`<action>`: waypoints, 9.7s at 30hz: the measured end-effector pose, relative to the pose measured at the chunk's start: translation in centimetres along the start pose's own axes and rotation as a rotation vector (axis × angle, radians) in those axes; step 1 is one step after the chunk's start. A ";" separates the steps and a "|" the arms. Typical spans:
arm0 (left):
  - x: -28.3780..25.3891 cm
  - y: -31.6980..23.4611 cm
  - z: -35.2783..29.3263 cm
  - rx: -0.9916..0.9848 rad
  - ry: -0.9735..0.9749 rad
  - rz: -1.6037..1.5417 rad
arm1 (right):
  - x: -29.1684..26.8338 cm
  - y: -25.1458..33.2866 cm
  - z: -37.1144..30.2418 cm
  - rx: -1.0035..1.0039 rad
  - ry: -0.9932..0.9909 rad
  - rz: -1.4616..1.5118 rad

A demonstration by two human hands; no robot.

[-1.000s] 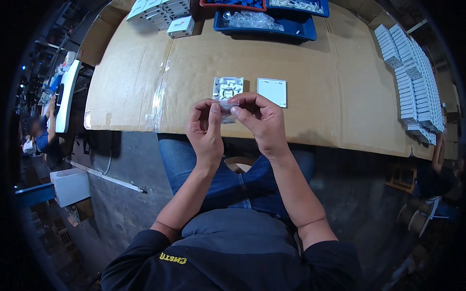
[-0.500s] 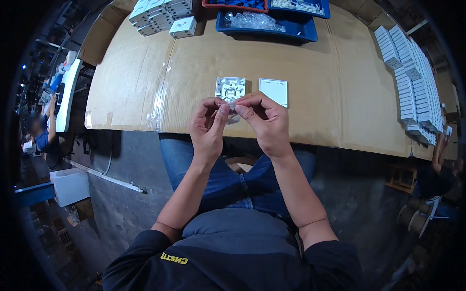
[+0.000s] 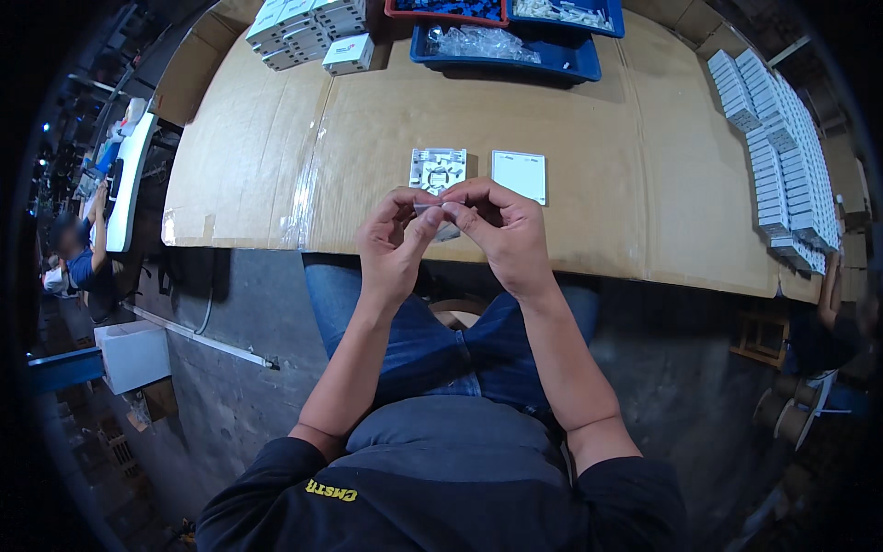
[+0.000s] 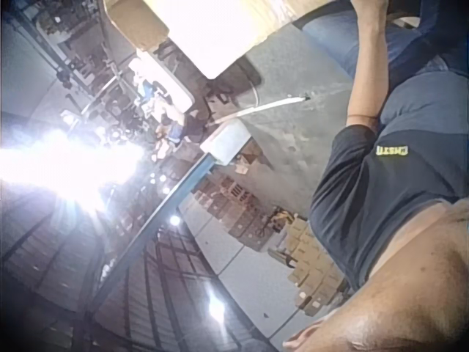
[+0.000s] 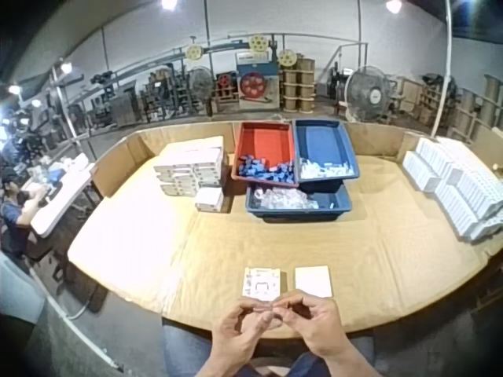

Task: Assembling components into a white electronic enclosure and packing small parts into plastic bags.

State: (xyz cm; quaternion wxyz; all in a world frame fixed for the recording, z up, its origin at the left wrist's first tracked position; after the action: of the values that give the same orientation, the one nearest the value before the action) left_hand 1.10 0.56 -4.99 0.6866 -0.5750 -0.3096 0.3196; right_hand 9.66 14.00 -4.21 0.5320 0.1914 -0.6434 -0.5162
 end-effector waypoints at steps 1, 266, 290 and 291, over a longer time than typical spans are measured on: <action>-0.2 0.0 0.1 0.035 0.023 0.041 | 0.0 0.0 0.0 0.000 -0.001 0.000; -4.6 4.8 5.8 0.278 0.215 1.201 | 0.7 10.9 4.7 -0.268 -0.068 0.275; -6.4 6.7 6.4 0.332 0.211 1.135 | -1.0 -4.4 9.5 -0.323 0.256 -1.145; -6.4 6.8 6.4 0.334 0.209 1.140 | -1.1 -5.0 9.8 -0.318 0.260 -1.146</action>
State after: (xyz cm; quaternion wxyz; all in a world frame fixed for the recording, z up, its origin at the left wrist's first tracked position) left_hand -8.43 0.14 -11.10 0.5150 -0.5631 0.1708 0.6233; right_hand -0.14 17.42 -8.04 0.2657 0.4870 -0.2828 -0.7825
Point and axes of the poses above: each hand's wrist, its own z-axis towards the middle knuckle, its own x-axis out of the palm, y = z × x, the point moved 3 cm from there along z, towards the middle knuckle, and after that the axes turned 10 degrees about z, right-handed, at the moved point
